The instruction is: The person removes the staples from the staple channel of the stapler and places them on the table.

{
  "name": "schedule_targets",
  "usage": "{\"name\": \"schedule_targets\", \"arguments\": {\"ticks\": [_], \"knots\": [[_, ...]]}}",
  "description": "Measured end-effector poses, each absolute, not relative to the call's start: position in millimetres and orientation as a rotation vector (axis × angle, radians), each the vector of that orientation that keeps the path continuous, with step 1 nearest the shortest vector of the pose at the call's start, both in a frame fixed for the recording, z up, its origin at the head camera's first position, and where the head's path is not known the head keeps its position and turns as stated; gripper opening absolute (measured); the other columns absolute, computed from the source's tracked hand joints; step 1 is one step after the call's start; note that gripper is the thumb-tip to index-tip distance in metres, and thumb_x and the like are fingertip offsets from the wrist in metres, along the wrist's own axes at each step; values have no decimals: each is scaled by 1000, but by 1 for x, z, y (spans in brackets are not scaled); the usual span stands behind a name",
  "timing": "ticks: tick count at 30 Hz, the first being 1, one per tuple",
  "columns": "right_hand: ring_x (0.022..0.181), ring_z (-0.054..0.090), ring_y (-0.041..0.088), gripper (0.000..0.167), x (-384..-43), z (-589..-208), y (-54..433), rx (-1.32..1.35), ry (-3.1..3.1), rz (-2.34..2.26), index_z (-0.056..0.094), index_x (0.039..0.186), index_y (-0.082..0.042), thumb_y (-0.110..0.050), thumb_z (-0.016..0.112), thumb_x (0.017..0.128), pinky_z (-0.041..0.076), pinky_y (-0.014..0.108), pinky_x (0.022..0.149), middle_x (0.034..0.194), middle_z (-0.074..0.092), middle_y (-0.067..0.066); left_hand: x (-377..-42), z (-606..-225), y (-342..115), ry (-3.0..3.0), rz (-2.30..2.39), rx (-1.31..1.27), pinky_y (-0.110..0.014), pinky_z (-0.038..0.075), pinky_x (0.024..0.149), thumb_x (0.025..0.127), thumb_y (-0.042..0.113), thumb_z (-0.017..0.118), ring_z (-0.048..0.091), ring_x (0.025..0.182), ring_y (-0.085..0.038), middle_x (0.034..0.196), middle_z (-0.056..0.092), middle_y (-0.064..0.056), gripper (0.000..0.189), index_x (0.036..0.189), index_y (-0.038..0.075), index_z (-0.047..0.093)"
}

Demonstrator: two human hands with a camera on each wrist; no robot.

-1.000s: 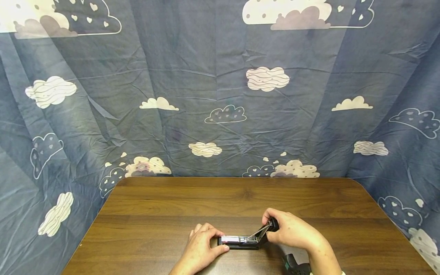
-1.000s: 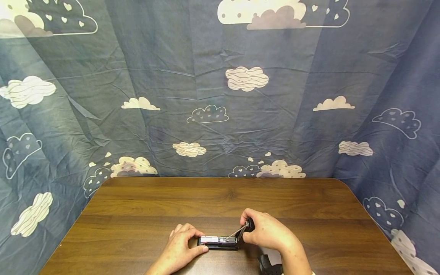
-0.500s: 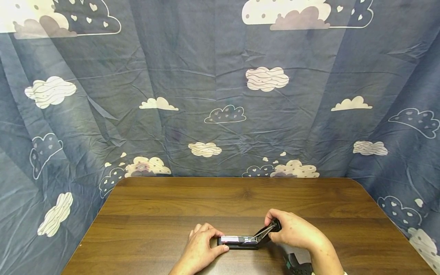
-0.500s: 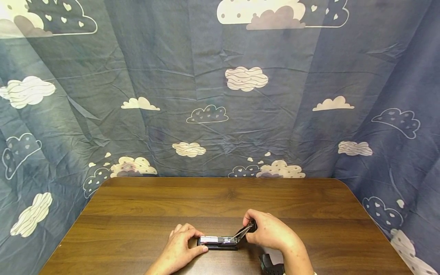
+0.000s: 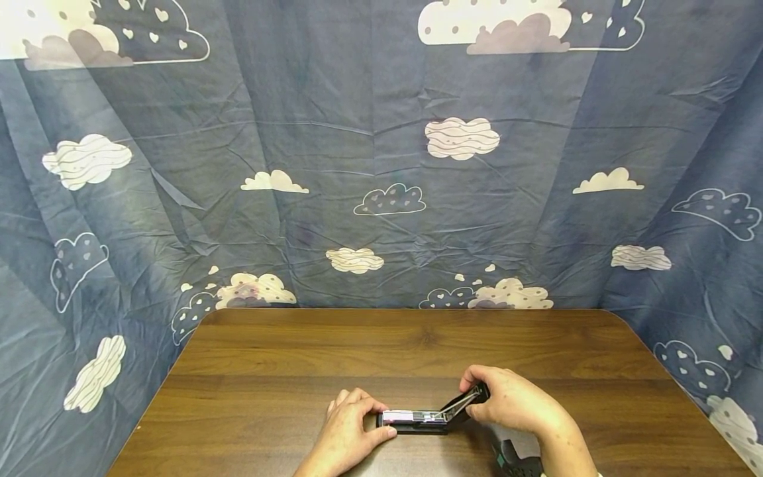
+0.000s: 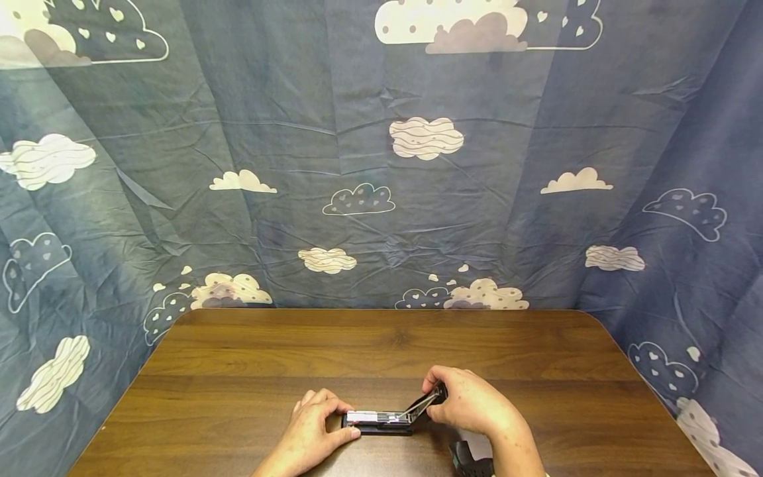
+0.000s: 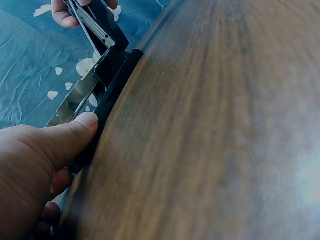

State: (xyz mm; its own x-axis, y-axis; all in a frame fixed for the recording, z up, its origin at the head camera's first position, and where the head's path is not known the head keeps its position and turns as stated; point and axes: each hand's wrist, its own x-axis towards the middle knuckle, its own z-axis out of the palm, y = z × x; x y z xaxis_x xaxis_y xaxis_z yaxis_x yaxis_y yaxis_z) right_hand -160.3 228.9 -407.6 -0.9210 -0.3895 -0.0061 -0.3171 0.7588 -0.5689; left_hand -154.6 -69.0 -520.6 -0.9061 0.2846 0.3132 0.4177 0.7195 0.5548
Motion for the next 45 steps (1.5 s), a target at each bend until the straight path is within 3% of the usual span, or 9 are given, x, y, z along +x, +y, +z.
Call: {"name": "schedule_targets", "arguments": {"ticks": [16,45], "knots": [[67,48,2,31,-163,-415,236,-549,2822,-860,64,89,-15,-7,83,65,39,24,64,75,65,-9,-154,-519,-69,-2712,-956,-556,-32,37,80,76,48,85,47,90,-4,94,62,18,29,97,30,76],[70,49,10,32,-165,-424,224,-410,2915,-682,62,80,-17,-9,86,60,41,30,67,74,61,-6,-154,-520,-69,-2721,-977,-551,-31,37,80,76,48,85,47,89,-3,95,61,19,29,97,31,75]]}}
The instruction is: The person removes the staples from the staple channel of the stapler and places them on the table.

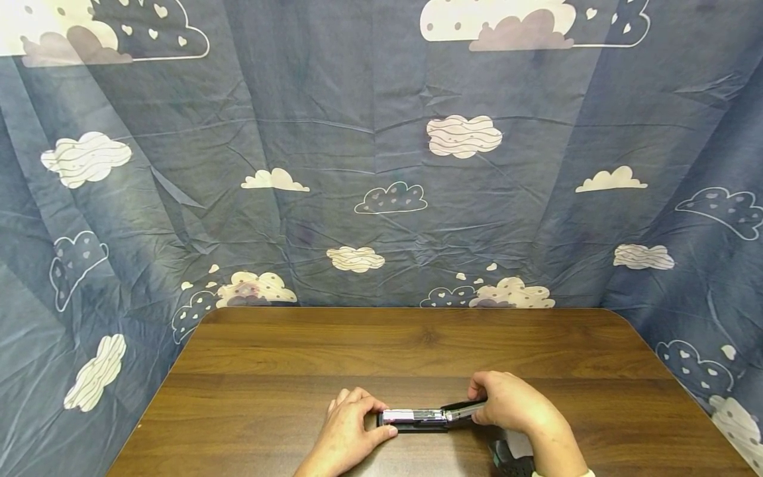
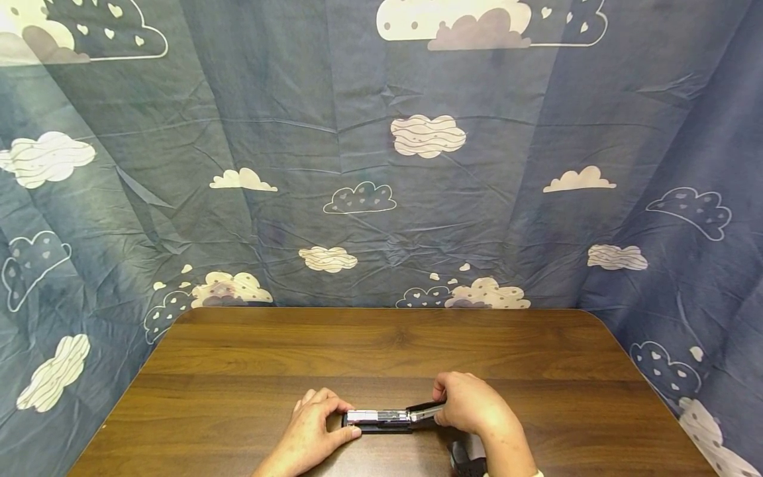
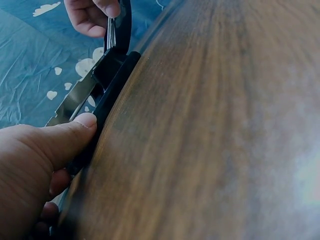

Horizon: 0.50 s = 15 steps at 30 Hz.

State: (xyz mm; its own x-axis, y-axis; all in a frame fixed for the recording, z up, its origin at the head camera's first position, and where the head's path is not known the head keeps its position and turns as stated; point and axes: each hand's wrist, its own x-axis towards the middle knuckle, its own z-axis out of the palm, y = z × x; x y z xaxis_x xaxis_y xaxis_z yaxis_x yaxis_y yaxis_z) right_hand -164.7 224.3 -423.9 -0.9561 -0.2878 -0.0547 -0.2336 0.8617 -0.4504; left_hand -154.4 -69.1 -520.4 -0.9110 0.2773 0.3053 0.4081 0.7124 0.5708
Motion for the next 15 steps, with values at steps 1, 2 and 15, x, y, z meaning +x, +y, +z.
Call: {"name": "schedule_targets", "arguments": {"ticks": [1,2,15], "knots": [[70,49,10,32,-165,-424,224,-402,2918,-680,62,80,-17,-9,86,60,41,31,67,74,61,-6,-154,-520,-69,-2720,-978,-550,-31,37,80,76,48,85,47,89,-3,95,61,19,29,97,30,75],[71,50,11,33,-165,-424,223,-397,2923,-674,62,80,-17,-8,86,60,42,31,68,74,62,-6,-154,-521,-69,-2719,-977,-549,-31,37,80,75,48,85,47,89,-3,95,61,19,29,97,30,76],[72,54,6,23,-167,-422,216,-442,2929,-706,64,86,-17,-12,81,71,44,29,67,76,63,-11,-155,-521,-69,-2715,-968,-544,-32,38,82,76,47,86,48,90,-3,94,61,19,29,97,30,76]]}}
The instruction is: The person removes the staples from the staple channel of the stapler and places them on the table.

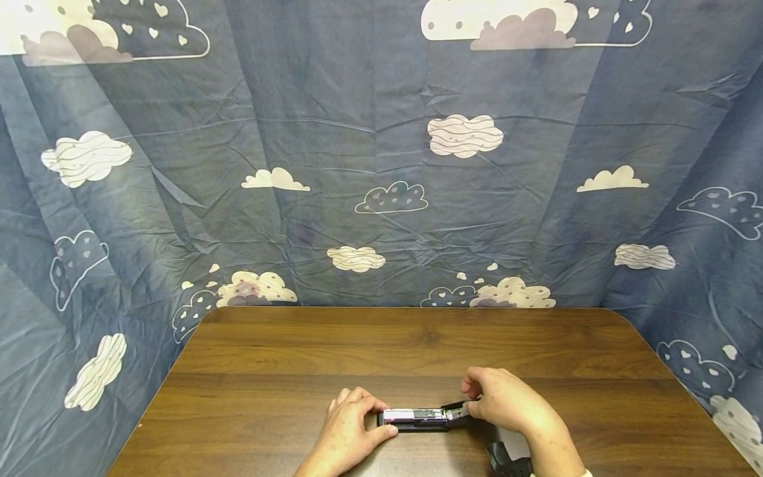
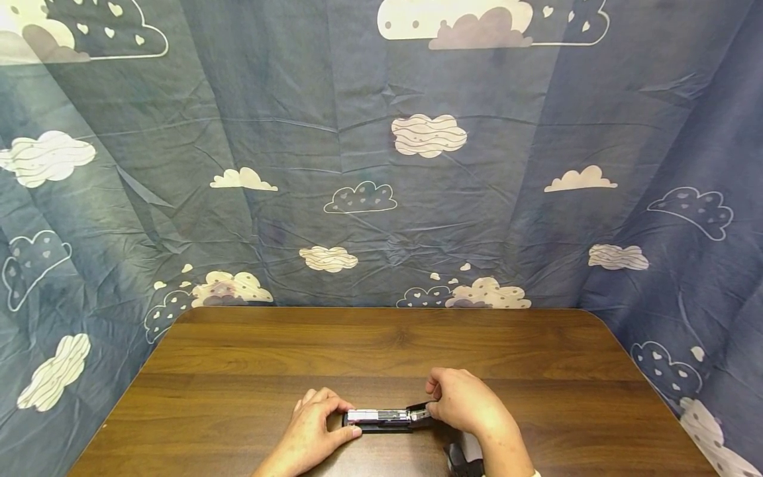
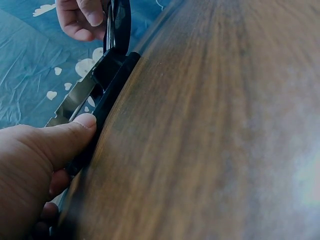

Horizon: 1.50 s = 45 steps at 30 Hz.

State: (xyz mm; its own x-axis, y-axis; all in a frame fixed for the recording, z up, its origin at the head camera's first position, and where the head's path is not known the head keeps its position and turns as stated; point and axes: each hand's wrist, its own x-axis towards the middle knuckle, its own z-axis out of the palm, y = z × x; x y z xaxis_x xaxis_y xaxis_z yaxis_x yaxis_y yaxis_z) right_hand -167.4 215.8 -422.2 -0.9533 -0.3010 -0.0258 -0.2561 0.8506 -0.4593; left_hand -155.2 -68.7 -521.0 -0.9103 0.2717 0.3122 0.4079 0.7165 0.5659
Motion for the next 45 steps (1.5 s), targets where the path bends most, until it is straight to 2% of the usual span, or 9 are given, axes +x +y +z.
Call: {"name": "schedule_targets", "arguments": {"ticks": [11,45], "knots": [[70,52,5,17,-168,-421,214,-459,2910,-707,65,89,-16,-14,79,79,43,28,65,76,61,-11,-155,-521,-69,-2696,-961,-550,-33,39,82,75,48,85,48,88,-2,92,61,19,28,96,31,75],[71,57,7,14,-168,-422,213,-460,2851,-742,65,90,-15,-17,77,84,46,30,65,78,66,-9,-155,-523,-69,-2691,-939,-545,-31,39,81,75,49,85,48,88,-3,92,61,19,30,96,31,75]]}}
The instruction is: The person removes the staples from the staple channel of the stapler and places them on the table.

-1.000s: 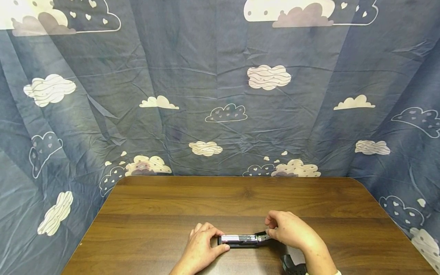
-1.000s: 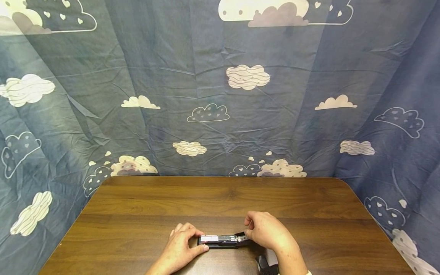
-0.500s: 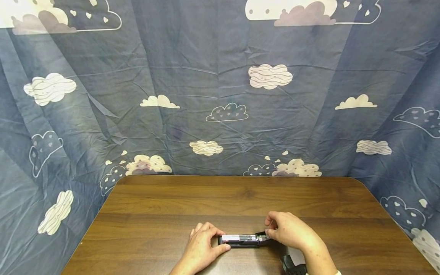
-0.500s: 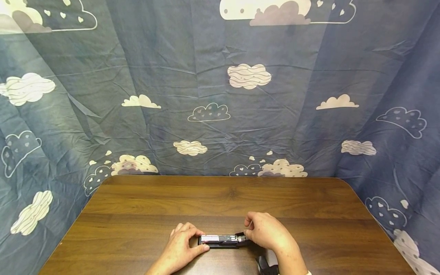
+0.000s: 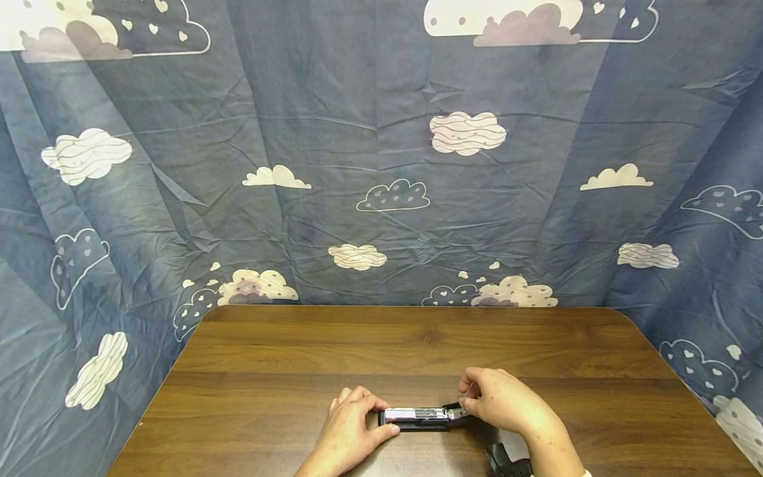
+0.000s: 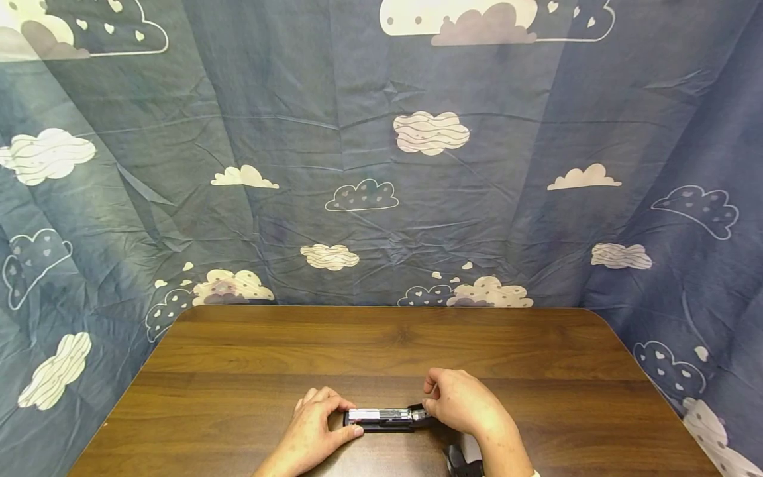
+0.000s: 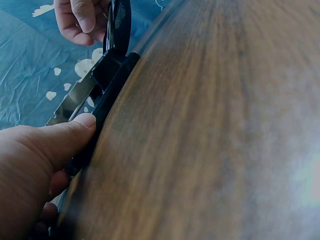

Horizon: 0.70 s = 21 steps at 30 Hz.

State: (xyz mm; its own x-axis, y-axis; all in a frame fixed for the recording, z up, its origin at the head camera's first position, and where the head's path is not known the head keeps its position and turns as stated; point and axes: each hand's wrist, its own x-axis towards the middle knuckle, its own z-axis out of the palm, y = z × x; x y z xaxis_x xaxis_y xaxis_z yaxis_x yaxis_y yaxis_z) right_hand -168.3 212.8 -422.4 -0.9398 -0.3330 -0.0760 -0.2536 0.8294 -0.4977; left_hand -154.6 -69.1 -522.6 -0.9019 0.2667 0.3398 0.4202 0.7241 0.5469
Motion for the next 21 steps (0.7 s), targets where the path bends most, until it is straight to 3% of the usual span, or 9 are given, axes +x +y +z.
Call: {"name": "schedule_targets", "arguments": {"ticks": [21], "knots": [[72,57,4,14,-167,-428,205,-512,2898,-692,65,87,-20,-18,77,80,46,30,66,77,66,-12,-155,-523,-69,-2687,-919,-540,-32,39,81,74,48,85,49,89,-4,92,61,18,29,96,31,75]]}}
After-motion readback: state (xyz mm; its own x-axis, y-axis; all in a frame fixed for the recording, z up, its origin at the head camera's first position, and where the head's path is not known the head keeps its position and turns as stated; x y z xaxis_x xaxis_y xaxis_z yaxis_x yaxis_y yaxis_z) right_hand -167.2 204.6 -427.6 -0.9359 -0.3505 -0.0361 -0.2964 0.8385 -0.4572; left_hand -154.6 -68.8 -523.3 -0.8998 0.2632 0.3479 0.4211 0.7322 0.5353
